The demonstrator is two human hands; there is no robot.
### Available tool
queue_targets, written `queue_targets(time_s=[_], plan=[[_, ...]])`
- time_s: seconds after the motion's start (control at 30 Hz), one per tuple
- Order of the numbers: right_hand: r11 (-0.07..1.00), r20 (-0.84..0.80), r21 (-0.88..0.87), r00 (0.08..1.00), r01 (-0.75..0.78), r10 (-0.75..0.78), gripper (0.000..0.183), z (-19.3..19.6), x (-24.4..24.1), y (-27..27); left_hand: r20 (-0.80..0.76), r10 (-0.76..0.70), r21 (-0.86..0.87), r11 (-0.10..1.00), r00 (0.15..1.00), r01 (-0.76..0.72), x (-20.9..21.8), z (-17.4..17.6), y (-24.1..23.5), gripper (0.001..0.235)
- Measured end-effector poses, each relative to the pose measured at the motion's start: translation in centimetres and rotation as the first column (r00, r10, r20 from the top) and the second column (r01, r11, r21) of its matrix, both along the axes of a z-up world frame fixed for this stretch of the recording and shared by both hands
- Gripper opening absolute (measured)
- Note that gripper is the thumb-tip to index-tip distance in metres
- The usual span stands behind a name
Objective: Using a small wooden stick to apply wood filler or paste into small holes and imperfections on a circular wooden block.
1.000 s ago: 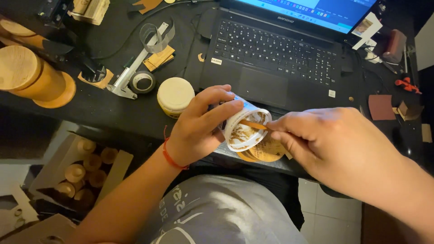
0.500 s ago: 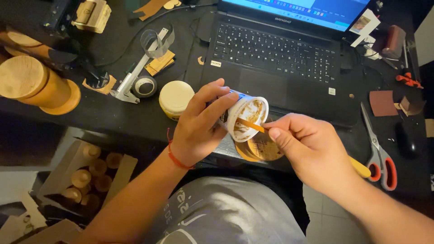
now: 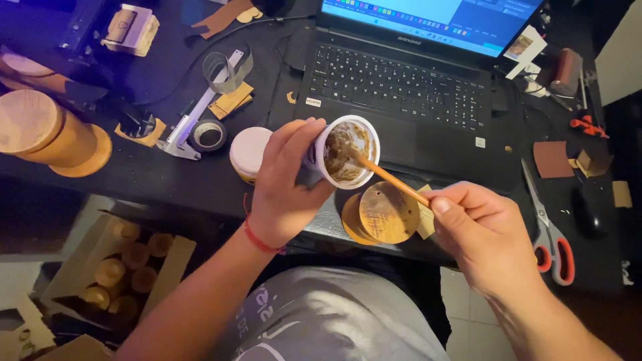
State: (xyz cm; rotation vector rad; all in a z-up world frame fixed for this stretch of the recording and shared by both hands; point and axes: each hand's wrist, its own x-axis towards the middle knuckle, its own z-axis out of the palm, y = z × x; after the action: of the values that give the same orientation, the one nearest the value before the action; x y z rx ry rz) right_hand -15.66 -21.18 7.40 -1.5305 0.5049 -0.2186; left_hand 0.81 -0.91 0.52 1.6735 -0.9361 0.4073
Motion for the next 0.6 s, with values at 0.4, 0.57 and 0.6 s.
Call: queue_targets(time_s=[0.4, 0.57, 0.6], plan=[[0.984, 0.293, 0.141, 0.954, -0.112, 0.066, 0.017, -3.5, -2.5, -1.8, -0.247, -0.065, -0.014, 0.998, 0.967, 0.063, -0.7, -0.4, -0.2, 0.067], [0.983, 0.2, -0.146, 0.969, -0.114, 0.143, 0.027, -4.1, -5.9, -4.0, -0.374, -0.136, -0.03, 0.99, 0.917, 0.135, -0.9, -2.2, -0.8, 0.056], [0.932, 0.087, -0.338, 0.982, -0.129, 0.168, 0.031, -4.3, -6.8, -4.6, -0.365, -0.085, 0.026, 0.995, 0.927, 0.101, -1.0, -3.1, -0.8, 0.063]])
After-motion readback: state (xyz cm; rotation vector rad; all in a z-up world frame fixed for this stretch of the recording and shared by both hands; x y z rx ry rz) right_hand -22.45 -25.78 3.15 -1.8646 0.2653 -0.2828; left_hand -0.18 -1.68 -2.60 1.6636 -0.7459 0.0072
